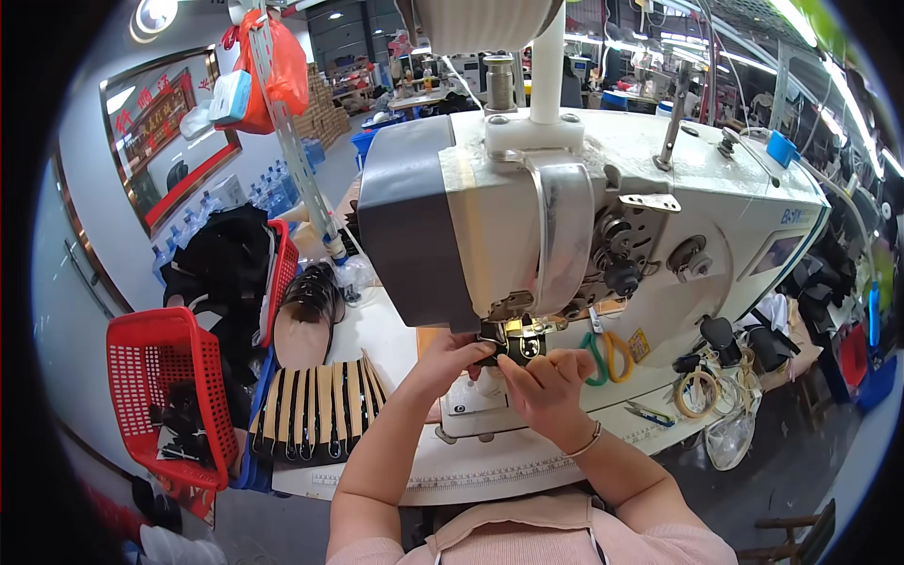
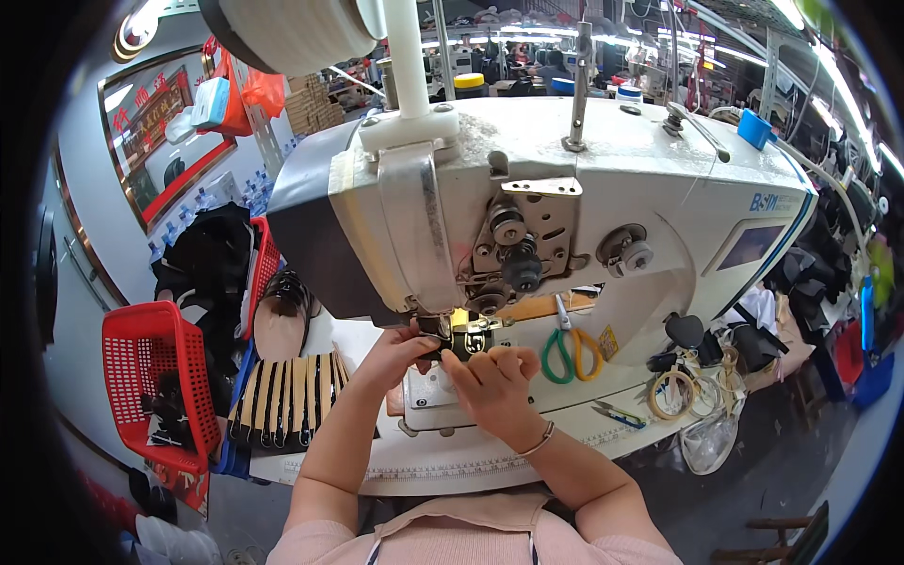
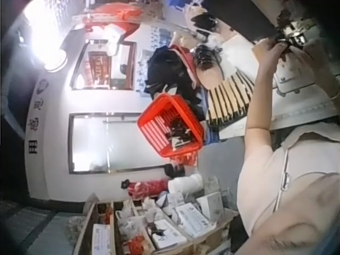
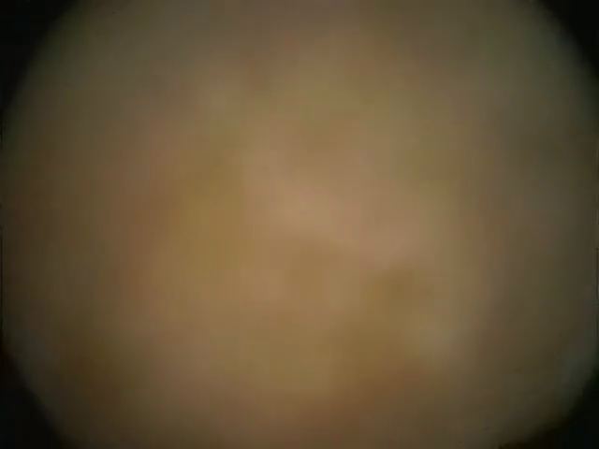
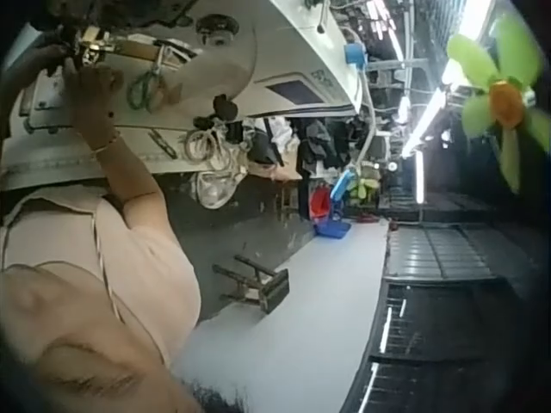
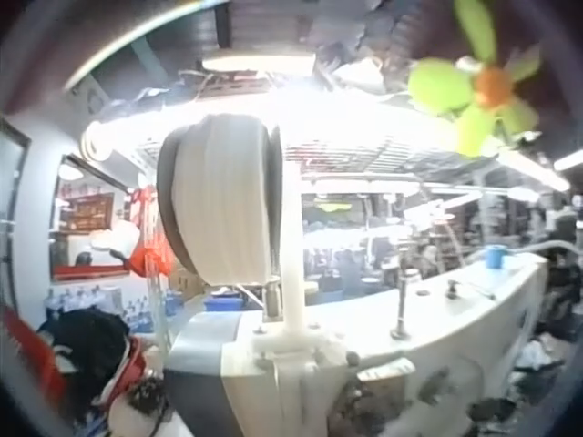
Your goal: Stitch multiple components of a shoe upper together using an industrial sewing machine.
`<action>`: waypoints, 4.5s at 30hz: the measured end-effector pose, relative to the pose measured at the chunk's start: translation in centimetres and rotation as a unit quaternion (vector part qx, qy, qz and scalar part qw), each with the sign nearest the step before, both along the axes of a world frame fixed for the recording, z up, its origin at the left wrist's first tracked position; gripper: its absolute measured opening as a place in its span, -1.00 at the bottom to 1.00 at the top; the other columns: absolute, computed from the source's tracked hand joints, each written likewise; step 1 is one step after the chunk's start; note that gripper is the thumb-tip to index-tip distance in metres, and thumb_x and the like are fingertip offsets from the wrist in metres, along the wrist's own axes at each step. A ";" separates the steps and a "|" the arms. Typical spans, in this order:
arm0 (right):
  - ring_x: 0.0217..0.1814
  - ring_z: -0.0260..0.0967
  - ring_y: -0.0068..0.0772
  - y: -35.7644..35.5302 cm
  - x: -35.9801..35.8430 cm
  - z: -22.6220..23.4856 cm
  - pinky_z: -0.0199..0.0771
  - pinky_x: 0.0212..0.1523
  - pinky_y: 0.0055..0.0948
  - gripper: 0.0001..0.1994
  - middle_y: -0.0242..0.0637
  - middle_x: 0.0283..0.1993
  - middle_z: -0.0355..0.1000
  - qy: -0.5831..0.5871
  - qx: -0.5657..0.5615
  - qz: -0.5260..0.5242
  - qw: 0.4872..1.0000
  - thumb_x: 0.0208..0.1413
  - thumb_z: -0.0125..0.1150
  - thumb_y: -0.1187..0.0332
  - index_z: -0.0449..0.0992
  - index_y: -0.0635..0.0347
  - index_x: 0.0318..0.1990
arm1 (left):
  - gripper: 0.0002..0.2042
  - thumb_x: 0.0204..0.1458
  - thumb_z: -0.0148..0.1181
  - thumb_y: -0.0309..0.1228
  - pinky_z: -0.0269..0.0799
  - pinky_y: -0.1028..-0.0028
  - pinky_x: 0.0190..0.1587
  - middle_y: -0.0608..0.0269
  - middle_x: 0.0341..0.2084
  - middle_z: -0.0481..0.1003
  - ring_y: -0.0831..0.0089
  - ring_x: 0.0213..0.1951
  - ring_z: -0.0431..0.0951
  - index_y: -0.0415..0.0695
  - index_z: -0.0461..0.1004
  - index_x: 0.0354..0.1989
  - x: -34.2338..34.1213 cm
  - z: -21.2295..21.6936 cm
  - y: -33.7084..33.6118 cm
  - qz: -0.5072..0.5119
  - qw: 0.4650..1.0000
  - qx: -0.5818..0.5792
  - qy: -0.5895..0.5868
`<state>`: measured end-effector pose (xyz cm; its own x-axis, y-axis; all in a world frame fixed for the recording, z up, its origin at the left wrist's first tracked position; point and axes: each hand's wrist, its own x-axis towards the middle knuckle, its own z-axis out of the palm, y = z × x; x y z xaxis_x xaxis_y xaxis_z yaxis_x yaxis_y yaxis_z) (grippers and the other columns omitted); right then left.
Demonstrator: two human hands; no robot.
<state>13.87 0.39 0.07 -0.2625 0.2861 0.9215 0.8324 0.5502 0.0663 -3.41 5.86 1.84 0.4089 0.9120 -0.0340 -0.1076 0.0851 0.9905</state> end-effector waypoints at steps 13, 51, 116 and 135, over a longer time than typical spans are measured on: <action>-0.45 0.10 -0.49 0.3 -0.5 0.7 -0.07 -0.22 -0.33 -0.76 -0.55 -0.63 0.12 0.025 -0.022 -0.013 0.999 -0.25 0.22 0.39 0.49 -0.06 -0.31 | -0.90 -0.06 0.00 -0.47 0.24 0.59 -0.57 0.31 -0.56 0.38 0.59 -0.59 0.31 -0.23 0.41 -0.43 1.0 -1.3 0.5 0.049 0.994 0.021 -0.091; -0.48 0.13 -0.52 -0.1 0.1 1.8 -0.02 -0.15 -0.35 -0.82 -0.55 -0.66 0.15 0.023 -0.072 -0.018 0.997 -0.14 0.20 0.36 0.50 -0.06 -0.30 | -0.76 -0.02 0.11 -0.35 0.02 0.63 -0.68 0.44 -0.79 0.25 0.68 -0.73 0.16 -0.08 0.27 -0.67 4.4 -2.6 -1.9 0.243 0.938 -0.022 -0.246; -0.36 0.37 -0.64 0.1 0.8 -1.0 0.41 -0.38 -0.66 -0.82 -0.32 -0.32 0.41 0.489 -0.599 0.439 0.458 0.05 0.05 0.43 0.41 0.35 -0.22 | -0.77 -0.15 0.21 -0.42 0.40 0.57 -0.40 0.24 -0.46 0.46 0.56 -0.44 0.46 -0.26 0.39 -0.33 2.2 -0.5 -4.3 0.179 0.983 -0.003 -0.048; -0.47 0.36 -0.65 0.5 1.2 0.1 0.39 -0.51 -0.69 -0.82 -0.31 -0.41 0.41 0.503 -0.583 0.413 0.486 0.01 0.11 0.42 0.42 0.38 -0.29 | -0.76 -0.14 0.21 -0.43 0.35 0.63 -0.37 0.32 -0.46 0.46 0.65 -0.43 0.43 -0.24 0.37 -0.30 2.7 -0.4 -4.4 0.175 0.983 0.057 0.019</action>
